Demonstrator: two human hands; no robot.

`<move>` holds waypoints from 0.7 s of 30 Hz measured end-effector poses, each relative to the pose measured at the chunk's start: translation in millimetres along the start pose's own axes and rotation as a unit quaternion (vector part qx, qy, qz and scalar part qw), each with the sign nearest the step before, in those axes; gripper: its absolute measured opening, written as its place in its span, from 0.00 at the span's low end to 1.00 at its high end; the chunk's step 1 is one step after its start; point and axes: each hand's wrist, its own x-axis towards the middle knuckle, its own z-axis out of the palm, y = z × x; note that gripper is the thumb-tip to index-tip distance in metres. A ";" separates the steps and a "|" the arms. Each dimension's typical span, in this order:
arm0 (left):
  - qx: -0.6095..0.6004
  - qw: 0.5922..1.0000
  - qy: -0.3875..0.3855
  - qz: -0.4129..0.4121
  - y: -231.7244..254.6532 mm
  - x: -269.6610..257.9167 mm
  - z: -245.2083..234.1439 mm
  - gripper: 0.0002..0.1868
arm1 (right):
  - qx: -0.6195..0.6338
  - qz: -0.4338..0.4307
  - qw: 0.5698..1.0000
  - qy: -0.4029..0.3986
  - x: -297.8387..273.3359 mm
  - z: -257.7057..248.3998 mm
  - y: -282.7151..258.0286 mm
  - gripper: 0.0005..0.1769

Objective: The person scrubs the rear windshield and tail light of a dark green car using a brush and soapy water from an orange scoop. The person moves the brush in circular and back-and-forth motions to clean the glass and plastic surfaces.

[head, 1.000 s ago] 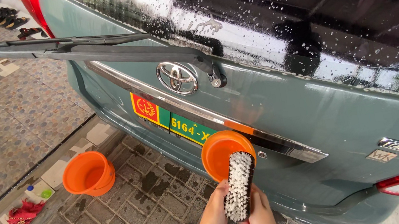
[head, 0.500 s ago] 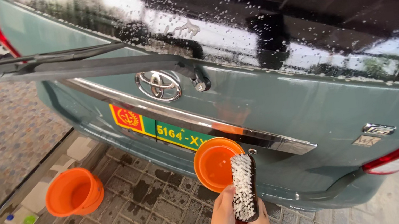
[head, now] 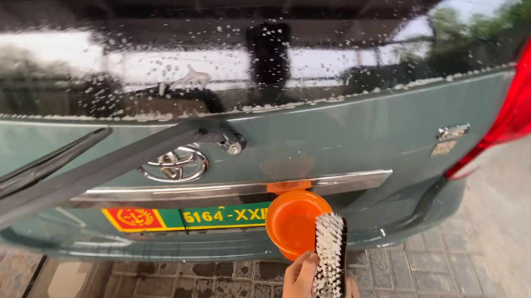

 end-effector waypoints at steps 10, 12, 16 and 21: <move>0.089 0.987 -0.117 -0.070 39.4 -16.0 -7.8 0.16 | 0.520 0.212 0.818 0.125 45.3 -111.3 -131.8 0.31; 0.087 0.983 -0.116 -0.110 47.0 -19.4 -4.1 0.16 | 0.552 0.264 0.780 0.128 56.0 -121.8 -165.1 0.31; 0.161 0.970 -0.141 -0.114 57.2 -17.6 -4.3 0.16 | 0.582 0.322 0.734 0.135 57.9 -126.3 -202.5 0.36; 0.298 0.931 -0.185 -0.102 67.9 -14.6 -4.2 0.17 | 0.620 0.283 0.698 0.220 44.1 -107.7 -205.4 0.32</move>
